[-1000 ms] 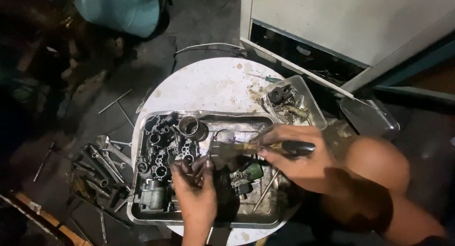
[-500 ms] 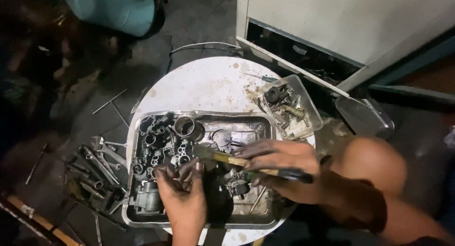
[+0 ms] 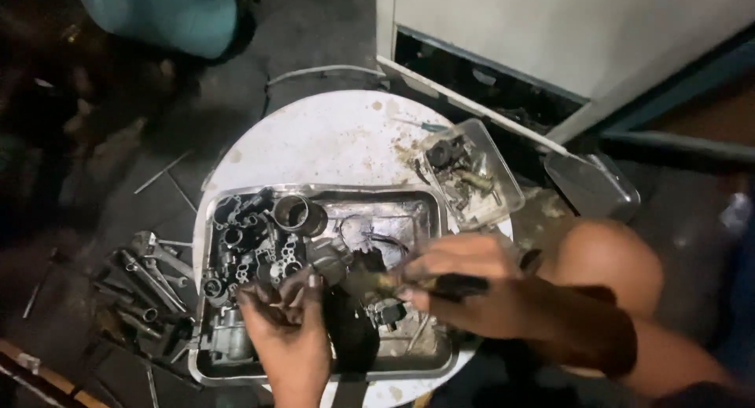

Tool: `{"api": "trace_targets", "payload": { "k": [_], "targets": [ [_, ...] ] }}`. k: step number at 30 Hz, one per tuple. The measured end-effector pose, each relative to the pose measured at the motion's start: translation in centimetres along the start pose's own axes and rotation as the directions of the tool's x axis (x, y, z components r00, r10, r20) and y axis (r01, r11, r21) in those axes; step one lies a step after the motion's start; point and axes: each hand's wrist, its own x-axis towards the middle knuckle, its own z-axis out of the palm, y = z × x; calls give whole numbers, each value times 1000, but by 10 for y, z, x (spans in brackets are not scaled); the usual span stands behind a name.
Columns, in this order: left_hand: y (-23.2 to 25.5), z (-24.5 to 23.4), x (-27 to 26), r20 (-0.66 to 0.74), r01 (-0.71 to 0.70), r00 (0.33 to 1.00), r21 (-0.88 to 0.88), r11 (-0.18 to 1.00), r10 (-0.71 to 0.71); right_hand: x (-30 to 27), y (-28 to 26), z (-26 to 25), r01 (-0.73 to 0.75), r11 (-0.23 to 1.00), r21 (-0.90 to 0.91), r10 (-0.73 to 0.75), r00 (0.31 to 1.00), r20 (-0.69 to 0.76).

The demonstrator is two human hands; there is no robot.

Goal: The person cleans a disassembled engine component using a brush, scrubbing various surfaces and crevices. The person holds the part with one hand and scrubs with the other, rotating the component to access different areas.

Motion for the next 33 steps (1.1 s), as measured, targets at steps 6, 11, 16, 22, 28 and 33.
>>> {"api": "trace_targets", "payload": {
  "k": [6, 11, 16, 22, 28, 33],
  "targets": [
    [1, -4, 2, -31, 87, 996, -21, 996, -88, -3, -1, 9, 80, 981, 178, -51, 985, -164],
    [10, 0, 2, -77, 85, 994, 53, 995, -81, -1, 0, 0, 66, 982, 178, -42, 990, -135],
    [-25, -9, 3, 29, 9, 1000, -78, 997, -7, -1, -8, 3, 25, 971, 236, -1, 995, -103],
    [-1, 2, -2, -26, 57, 998, 15, 998, -57, -10, 4, 2, 39, 987, 155, -14, 987, -159],
    [9, 9, -3, 20, 59, 998, -58, 997, -58, -2, 2, -1, -28, 944, 328, 41, 999, -33],
    [9, 4, -2, -43, 159, 987, 94, 983, -156, -16, 8, 2, 93, 969, 228, -42, 975, -219]
  ]
}}
